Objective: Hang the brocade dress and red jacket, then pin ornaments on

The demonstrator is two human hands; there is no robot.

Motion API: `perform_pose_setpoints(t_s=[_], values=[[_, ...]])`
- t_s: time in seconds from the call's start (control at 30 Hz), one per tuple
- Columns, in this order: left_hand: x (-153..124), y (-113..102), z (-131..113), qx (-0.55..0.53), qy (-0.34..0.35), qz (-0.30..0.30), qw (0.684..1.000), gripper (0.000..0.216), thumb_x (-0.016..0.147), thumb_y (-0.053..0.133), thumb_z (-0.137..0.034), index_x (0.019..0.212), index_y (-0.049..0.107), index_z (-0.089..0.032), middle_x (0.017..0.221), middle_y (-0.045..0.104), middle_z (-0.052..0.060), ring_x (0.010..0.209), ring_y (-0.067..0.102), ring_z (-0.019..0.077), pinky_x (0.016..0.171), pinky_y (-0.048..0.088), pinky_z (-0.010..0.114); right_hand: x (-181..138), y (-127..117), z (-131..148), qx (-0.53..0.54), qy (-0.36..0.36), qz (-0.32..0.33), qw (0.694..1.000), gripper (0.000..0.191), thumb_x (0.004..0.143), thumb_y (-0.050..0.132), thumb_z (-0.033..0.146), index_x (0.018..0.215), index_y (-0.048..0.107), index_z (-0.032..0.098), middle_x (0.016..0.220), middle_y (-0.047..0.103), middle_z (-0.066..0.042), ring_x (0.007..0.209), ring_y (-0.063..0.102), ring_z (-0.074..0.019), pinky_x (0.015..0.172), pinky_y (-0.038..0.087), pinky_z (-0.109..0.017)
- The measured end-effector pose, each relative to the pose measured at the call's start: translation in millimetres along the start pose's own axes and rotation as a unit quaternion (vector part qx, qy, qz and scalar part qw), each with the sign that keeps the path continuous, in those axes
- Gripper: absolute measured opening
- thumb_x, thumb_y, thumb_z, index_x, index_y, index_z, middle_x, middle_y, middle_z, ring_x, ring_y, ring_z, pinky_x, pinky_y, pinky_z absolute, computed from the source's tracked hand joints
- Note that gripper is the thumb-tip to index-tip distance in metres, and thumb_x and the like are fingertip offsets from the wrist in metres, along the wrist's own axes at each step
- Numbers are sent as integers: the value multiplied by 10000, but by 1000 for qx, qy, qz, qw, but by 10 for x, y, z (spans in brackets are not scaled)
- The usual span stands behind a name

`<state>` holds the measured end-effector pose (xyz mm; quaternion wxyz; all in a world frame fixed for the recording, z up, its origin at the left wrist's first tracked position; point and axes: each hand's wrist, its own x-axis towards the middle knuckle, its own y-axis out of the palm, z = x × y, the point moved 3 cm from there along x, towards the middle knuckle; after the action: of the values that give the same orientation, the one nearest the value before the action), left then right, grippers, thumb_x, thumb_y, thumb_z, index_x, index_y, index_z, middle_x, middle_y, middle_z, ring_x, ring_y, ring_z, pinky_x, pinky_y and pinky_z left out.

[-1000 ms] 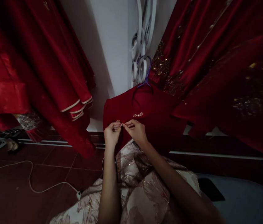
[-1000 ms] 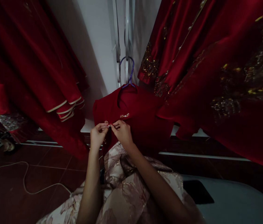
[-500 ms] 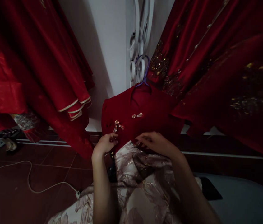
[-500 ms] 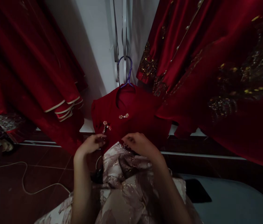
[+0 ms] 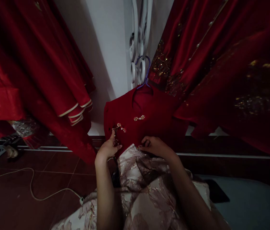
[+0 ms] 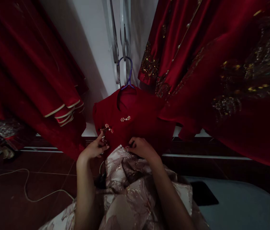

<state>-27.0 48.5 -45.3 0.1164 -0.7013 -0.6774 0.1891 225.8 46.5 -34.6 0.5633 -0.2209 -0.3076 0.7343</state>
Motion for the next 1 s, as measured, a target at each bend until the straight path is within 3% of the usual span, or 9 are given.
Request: perform_pose_setpoints(t_s=[0.17,0.3,0.43,0.73,0.87,1.0], values=[[119,176,-36,87,-16,1,996,852,552,735,-342,1326,390,-250,771,676,40,558,597,163,581,466,270,28,24,58,21,-33,-21,999,170,625,696,328,715,635,198,692,633,-6,627,575,-121,566,435,-220],[163,289,-154,179,-16,-75,981,740,647,655,-308,1324,386,-175,902,671,160,843,636,280,763,447,363,-7,12,116,105,3,27,994,185,677,656,336,769,604,184,616,608,11,497,553,-101,445,414,-197],[168,314,-209,233,-26,-109,966,649,694,600,-331,1263,403,-88,984,631,262,927,615,349,781,430,429,-20,-19,188,172,12,43,984,230,688,653,363,789,575,173,628,601,13,490,576,-108,436,443,-203],[160,122,-151,211,-19,-62,975,280,665,618,-398,808,616,-158,887,677,155,907,626,275,741,422,314,-19,-132,301,245,14,-20,969,341,666,666,448,799,529,166,640,594,15,486,578,-101,466,461,-216],[153,67,-104,183,-41,-44,981,211,667,633,-356,751,649,-163,718,682,86,782,645,203,674,422,253,-41,-160,346,240,6,-22,971,350,671,663,462,799,529,165,637,605,9,484,576,-101,470,451,-219],[124,-29,-73,163,-59,-101,980,193,651,658,-295,789,658,-160,667,678,56,710,646,166,631,423,223,-50,-162,352,238,5,-24,971,347,671,668,457,806,534,168,606,593,16,486,581,-108,469,443,-218]])
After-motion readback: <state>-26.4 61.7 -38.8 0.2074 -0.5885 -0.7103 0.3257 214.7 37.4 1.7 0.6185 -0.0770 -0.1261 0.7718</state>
